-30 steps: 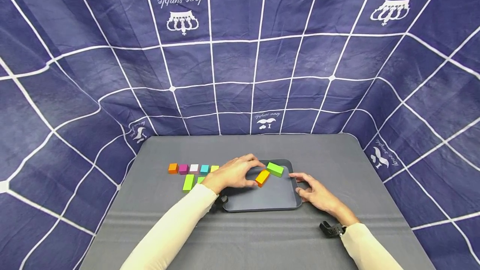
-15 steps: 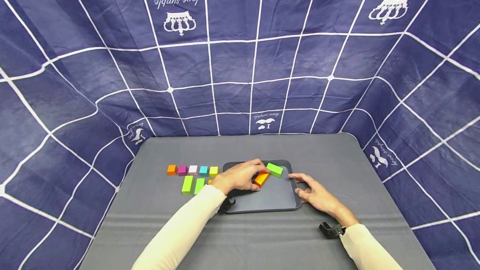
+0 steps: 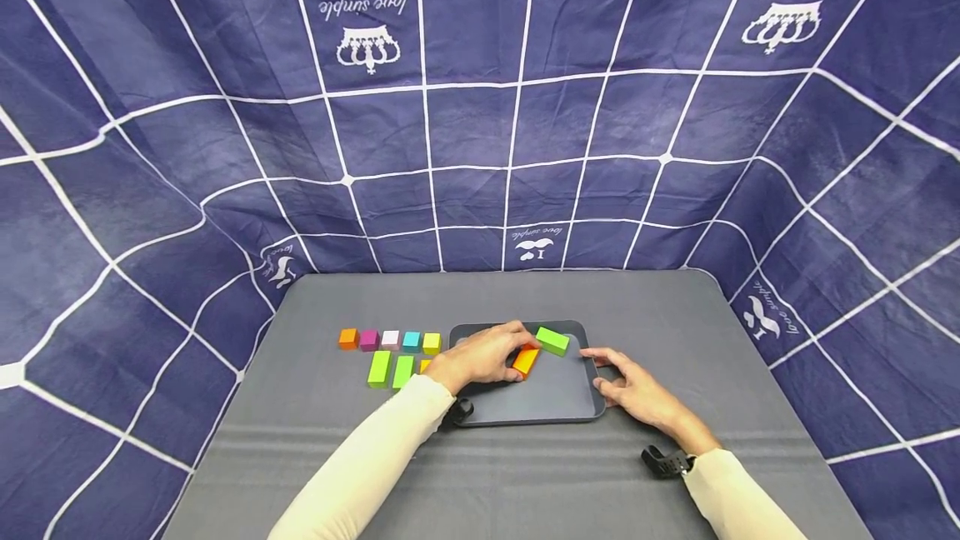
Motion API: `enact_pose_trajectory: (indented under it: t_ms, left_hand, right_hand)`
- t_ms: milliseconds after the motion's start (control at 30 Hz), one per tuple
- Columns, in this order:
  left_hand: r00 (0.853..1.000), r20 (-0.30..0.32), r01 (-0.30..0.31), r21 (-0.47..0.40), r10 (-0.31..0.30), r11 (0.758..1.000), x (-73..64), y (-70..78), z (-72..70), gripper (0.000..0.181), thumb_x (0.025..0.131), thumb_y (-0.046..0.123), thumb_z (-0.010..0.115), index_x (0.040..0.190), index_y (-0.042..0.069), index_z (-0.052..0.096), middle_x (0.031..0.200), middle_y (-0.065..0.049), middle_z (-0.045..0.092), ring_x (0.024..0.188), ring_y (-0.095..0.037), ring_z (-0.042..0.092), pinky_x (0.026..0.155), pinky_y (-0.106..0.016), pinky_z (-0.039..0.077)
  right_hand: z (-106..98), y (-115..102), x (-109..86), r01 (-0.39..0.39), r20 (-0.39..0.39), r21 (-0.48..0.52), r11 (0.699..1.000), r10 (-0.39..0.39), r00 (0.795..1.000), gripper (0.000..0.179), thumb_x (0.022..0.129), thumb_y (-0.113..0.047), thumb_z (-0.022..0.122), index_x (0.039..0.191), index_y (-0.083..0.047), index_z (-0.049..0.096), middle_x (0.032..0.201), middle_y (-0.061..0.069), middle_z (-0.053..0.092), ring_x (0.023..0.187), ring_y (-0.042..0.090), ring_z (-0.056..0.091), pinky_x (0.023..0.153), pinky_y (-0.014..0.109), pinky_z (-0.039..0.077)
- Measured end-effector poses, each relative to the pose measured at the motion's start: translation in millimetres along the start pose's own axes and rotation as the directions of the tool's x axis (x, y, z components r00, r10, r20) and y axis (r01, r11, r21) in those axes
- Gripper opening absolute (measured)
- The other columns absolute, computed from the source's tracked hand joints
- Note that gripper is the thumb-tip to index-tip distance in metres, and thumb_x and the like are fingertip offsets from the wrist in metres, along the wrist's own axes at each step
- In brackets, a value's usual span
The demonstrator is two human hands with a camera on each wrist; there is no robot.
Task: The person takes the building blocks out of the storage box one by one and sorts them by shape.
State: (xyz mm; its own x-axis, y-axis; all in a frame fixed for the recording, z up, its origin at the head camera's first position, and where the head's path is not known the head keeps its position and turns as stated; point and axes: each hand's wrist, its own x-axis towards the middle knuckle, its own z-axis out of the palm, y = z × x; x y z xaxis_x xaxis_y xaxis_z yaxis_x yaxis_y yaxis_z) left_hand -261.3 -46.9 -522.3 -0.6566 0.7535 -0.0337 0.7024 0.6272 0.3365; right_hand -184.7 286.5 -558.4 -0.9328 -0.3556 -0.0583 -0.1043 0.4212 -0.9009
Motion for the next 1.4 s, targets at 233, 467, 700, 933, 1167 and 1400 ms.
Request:
enact_pose_trajectory:
  t_ms: [233,467,700,933,1167,1400]
  left_hand:
    - [1.000,-0.003,0.009,0.007,-0.009,1.000,0.6,1.7,1.2,0.059,0.101,0.032,0.095,0.156,0.025,0.073,0.142,0.003,0.069,0.122,-0.014,0.071,0.117,-0.037,0.061]
    - [0.999,-0.047,0.003,0.020,-0.002,1.000,-4.6,-1.1,-2.7,0.061,0.099,0.033,0.097,0.155,0.024,0.073,0.141,0.003,0.068,0.121,-0.013,0.071,0.116,-0.036,0.061]
    - [0.991,-0.133,0.022,-0.008,-0.023,1.000,-26.3,-3.2,-11.1,0.062,0.099,0.033,0.096,0.156,0.022,0.074,0.136,0.003,0.069,0.118,-0.015,0.072,0.111,-0.041,0.064]
    - [0.982,-0.180,0.051,-0.018,-0.053,0.999,-39.8,-8.4,-19.1,0.062,0.099,0.035,0.096,0.155,0.020,0.074,0.136,0.003,0.069,0.119,-0.018,0.074,0.108,-0.044,0.065]
    - [0.963,-0.259,0.079,-0.003,-0.078,0.997,-63.0,-20.9,-26.4,0.065,0.096,0.035,0.099,0.154,0.019,0.074,0.138,0.002,0.070,0.120,-0.018,0.076,0.106,-0.043,0.067]
    - [0.947,-0.302,0.114,0.000,-0.108,0.994,-80.5,-26.2,-37.4,0.065,0.095,0.036,0.100,0.153,0.023,0.075,0.138,0.001,0.071,0.120,-0.023,0.079,0.103,-0.046,0.068]
  right_hand:
    - [-1,2,-1.7,-0.014,0.010,0.021,1.000,0.014,1.000,0.056,0.112,0.001,0.070,0.166,-0.003,0.057,0.157,0.038,0.052,0.073,0.011,0.072,0.075,0.028,0.068]
    - [0,2,0.3,-0.007,0.003,0.003,1.000,0.007,1.000,0.055,0.111,0.000,0.071,0.165,-0.004,0.059,0.158,0.038,0.053,0.071,0.010,0.069,0.073,0.027,0.066]
    - [4,1,1.3,-0.009,0.002,0.007,1.000,0.009,1.000,0.055,0.111,-0.001,0.071,0.165,-0.006,0.060,0.160,0.038,0.052,0.073,0.011,0.071,0.075,0.028,0.066]
    - [1,1,-0.8,0.005,-0.008,-0.009,1.000,-0.005,1.000,0.055,0.112,0.000,0.070,0.165,-0.004,0.059,0.157,0.038,0.054,0.071,0.010,0.070,0.074,0.028,0.066]
    - [1,2,0.2,0.001,0.000,-0.009,1.000,-0.001,1.000,0.055,0.112,-0.001,0.071,0.165,-0.005,0.060,0.156,0.036,0.055,0.070,0.008,0.068,0.073,0.026,0.064]
    - [0,2,-1.8,0.000,-0.007,-0.002,1.000,0.000,1.000,0.055,0.111,-0.001,0.072,0.165,-0.006,0.060,0.156,0.035,0.055,0.072,0.009,0.069,0.073,0.026,0.064]
